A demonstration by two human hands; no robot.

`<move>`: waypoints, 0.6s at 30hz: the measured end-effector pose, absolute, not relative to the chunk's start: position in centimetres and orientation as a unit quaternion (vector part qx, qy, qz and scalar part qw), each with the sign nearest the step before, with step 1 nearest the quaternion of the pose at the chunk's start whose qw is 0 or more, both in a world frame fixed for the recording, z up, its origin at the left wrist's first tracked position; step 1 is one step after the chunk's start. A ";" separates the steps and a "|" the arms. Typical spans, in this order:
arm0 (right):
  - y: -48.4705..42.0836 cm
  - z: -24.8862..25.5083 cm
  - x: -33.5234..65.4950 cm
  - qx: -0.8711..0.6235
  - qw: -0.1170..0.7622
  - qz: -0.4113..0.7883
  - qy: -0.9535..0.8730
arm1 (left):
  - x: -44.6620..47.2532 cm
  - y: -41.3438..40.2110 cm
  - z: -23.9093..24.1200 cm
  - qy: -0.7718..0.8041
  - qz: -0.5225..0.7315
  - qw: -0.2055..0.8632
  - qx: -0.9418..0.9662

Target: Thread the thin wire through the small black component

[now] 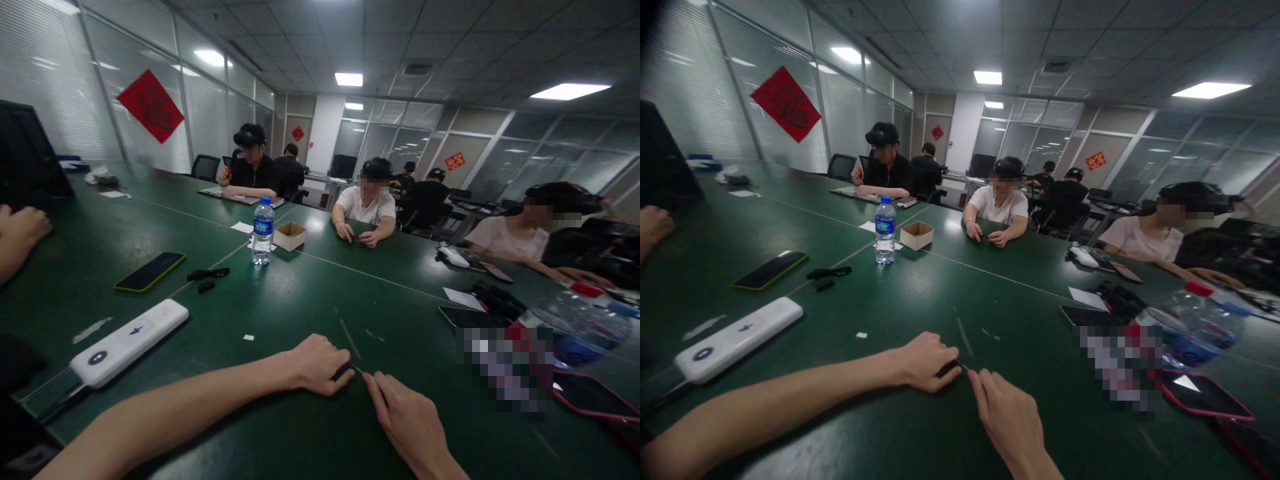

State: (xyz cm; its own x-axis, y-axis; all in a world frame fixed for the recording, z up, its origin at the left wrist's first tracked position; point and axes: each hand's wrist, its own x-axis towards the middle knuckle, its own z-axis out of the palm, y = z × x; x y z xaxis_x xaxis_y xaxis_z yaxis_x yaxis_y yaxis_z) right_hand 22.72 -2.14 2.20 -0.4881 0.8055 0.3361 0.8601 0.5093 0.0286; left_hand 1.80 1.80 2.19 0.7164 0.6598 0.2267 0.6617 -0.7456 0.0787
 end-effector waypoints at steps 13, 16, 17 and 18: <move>-2.8 3.4 21.7 -0.513 0.085 -0.055 -0.853 | 1.7 1.8 1.4 -0.338 -0.119 0.018 -0.934; -2.8 3.6 21.7 -0.506 0.083 -0.039 -0.857 | 1.7 1.7 1.5 -0.337 -0.117 0.019 -0.934; -2.8 3.6 21.7 -0.507 0.081 -0.037 -0.857 | 1.7 1.7 1.6 -0.336 -0.117 0.017 -0.934; -2.8 3.7 21.7 -0.509 0.079 -0.039 -0.856 | 1.7 1.6 1.6 -0.335 -0.117 0.014 -0.935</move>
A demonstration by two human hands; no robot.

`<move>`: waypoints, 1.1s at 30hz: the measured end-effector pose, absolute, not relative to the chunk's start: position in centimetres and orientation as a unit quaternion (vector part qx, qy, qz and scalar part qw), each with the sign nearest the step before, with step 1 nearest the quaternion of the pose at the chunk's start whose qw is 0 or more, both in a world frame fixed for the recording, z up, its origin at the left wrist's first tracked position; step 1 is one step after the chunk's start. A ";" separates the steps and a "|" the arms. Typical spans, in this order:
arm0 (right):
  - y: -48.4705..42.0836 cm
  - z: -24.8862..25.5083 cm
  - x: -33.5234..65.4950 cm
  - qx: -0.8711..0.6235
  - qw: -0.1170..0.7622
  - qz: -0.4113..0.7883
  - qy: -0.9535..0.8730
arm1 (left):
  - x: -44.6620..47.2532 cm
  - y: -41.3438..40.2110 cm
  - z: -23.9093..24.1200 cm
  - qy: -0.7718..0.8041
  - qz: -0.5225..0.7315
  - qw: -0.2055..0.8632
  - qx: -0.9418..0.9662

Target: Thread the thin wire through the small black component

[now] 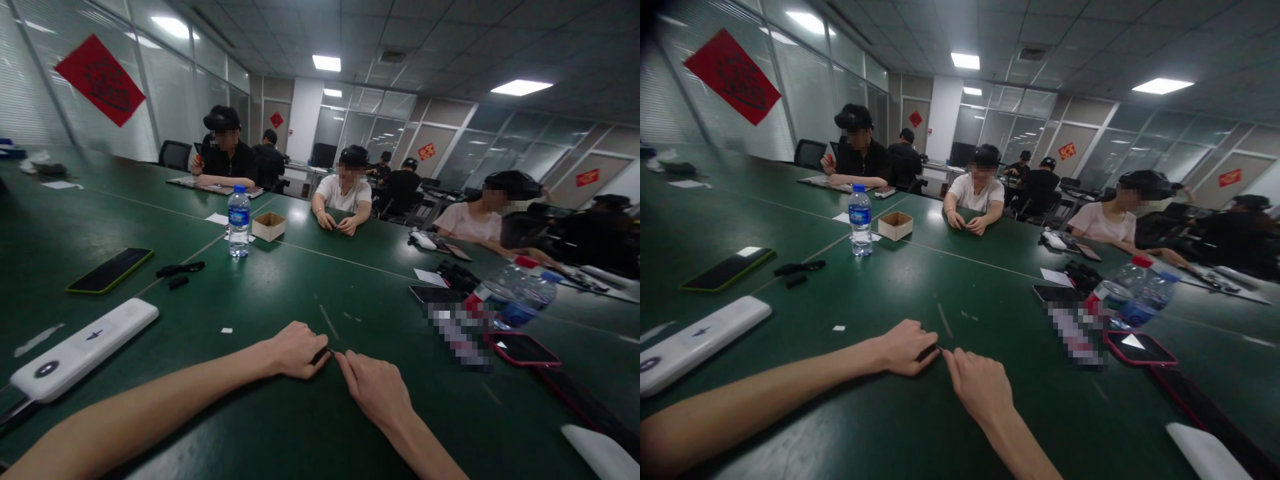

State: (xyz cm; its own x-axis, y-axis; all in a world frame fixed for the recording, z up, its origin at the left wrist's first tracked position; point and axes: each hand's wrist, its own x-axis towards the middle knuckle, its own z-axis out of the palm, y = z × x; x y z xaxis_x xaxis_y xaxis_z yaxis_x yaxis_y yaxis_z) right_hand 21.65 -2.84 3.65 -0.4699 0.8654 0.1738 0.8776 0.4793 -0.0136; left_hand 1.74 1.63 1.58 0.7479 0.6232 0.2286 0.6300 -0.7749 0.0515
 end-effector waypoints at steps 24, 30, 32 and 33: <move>-3.0 3.9 21.2 -0.513 0.025 -0.045 -0.857 | 1.7 1.2 2.2 -0.322 -0.102 0.028 -0.941; -2.8 3.5 21.6 -0.494 0.031 -0.054 -0.867 | 1.6 1.2 2.4 -0.321 -0.097 0.027 -0.942; -2.6 3.4 21.7 -0.492 0.033 -0.054 -0.868 | 1.6 1.2 2.4 -0.320 -0.093 0.024 -0.942; -2.6 3.4 21.8 -0.490 0.035 -0.053 -0.869 | 1.5 1.2 2.4 -0.320 -0.092 0.023 -0.943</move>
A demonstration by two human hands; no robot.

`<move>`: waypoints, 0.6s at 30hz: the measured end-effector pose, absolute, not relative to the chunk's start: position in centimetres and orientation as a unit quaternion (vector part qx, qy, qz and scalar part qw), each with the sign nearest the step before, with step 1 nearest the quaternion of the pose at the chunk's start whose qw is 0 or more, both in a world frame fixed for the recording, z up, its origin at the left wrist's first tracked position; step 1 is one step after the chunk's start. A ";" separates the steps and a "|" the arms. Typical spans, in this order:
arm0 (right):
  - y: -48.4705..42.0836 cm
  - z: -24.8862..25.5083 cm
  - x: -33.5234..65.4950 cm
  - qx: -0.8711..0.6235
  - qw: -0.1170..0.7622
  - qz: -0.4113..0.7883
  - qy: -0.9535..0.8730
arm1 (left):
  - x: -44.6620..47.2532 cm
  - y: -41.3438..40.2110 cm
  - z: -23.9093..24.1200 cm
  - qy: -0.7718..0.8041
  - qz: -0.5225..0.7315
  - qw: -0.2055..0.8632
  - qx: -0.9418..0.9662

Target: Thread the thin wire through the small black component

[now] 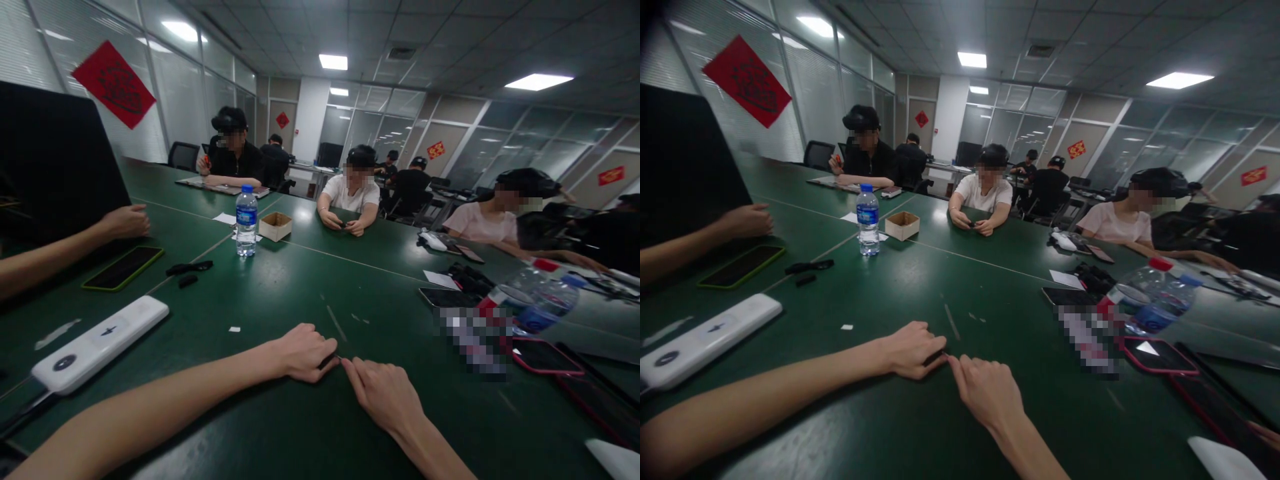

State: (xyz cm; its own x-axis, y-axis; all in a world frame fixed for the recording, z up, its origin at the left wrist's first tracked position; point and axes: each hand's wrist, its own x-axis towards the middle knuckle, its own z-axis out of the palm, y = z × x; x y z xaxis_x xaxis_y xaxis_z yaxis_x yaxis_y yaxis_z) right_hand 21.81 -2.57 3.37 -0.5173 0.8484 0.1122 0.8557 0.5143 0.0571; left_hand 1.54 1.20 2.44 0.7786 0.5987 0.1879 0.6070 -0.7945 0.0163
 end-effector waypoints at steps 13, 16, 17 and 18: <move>-4.6 2.6 19.7 -0.375 0.090 -0.088 -0.918 | 2.1 2.0 2.0 -0.374 -0.084 0.006 -0.924; -3.9 2.7 20.3 -0.434 0.087 -0.075 -0.894 | 2.0 2.0 2.0 -0.361 -0.088 0.003 -0.928; -3.6 2.8 20.6 -0.456 0.081 -0.069 -0.884 | 2.0 1.9 2.0 -0.357 -0.090 0.003 -0.930; -3.3 3.0 21.0 -0.477 0.075 -0.063 -0.873 | 1.9 1.9 1.9 -0.354 -0.093 0.003 -0.931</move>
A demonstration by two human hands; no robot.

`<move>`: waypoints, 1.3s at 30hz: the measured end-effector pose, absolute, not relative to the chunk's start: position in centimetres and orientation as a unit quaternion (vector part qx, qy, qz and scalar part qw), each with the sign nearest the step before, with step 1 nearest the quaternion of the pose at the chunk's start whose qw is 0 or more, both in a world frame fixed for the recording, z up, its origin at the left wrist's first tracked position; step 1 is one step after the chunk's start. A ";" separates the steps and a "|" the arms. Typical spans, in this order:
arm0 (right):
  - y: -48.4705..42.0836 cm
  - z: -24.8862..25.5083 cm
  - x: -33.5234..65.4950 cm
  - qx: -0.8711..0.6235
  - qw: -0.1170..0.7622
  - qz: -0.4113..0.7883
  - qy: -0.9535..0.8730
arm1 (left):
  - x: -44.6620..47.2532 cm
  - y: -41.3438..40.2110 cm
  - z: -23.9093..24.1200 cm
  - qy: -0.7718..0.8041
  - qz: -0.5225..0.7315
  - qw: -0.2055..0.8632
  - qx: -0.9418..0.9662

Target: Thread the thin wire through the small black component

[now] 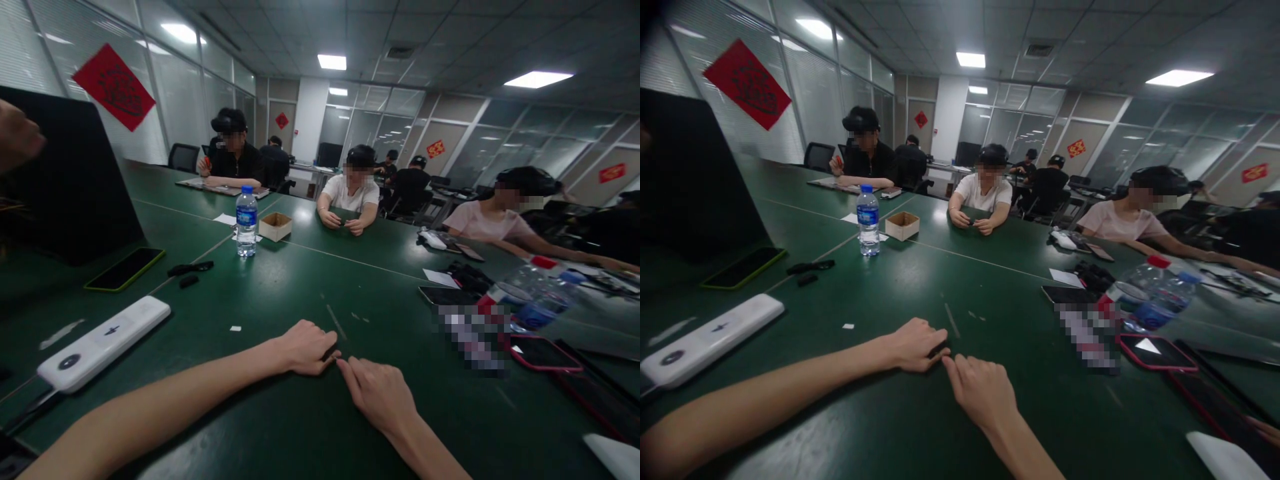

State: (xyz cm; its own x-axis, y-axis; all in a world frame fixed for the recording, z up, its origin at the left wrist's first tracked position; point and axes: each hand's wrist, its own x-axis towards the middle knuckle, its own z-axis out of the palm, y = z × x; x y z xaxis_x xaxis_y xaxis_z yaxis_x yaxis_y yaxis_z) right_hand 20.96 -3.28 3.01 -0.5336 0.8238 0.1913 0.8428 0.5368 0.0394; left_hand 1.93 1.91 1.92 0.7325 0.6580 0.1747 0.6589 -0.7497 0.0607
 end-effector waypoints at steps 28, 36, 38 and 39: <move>-2.7 3.6 21.5 -0.527 0.050 -0.053 -0.847 | 2.0 1.7 2.1 -0.340 -0.086 0.018 -0.936; -2.8 3.6 21.4 -0.524 0.059 -0.050 -0.848 | 2.0 1.7 2.7 -0.345 -0.088 0.005 -0.934; -2.7 3.5 21.5 -0.526 0.059 -0.069 -0.846 | 2.0 1.7 2.7 -0.341 -0.089 0.001 -0.936; -2.6 3.4 21.5 -0.522 0.057 -0.076 -0.847 | 2.0 1.8 2.7 -0.340 -0.087 0.000 -0.936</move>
State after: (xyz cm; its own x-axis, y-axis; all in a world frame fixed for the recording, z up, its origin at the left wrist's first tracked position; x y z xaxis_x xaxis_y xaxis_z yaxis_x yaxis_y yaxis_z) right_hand 21.48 -2.63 3.45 -0.4481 0.8763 0.1770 0.8938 0.4431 0.0693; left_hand 2.02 1.76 2.68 0.7531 0.6373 0.1633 0.6374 -0.7683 0.0590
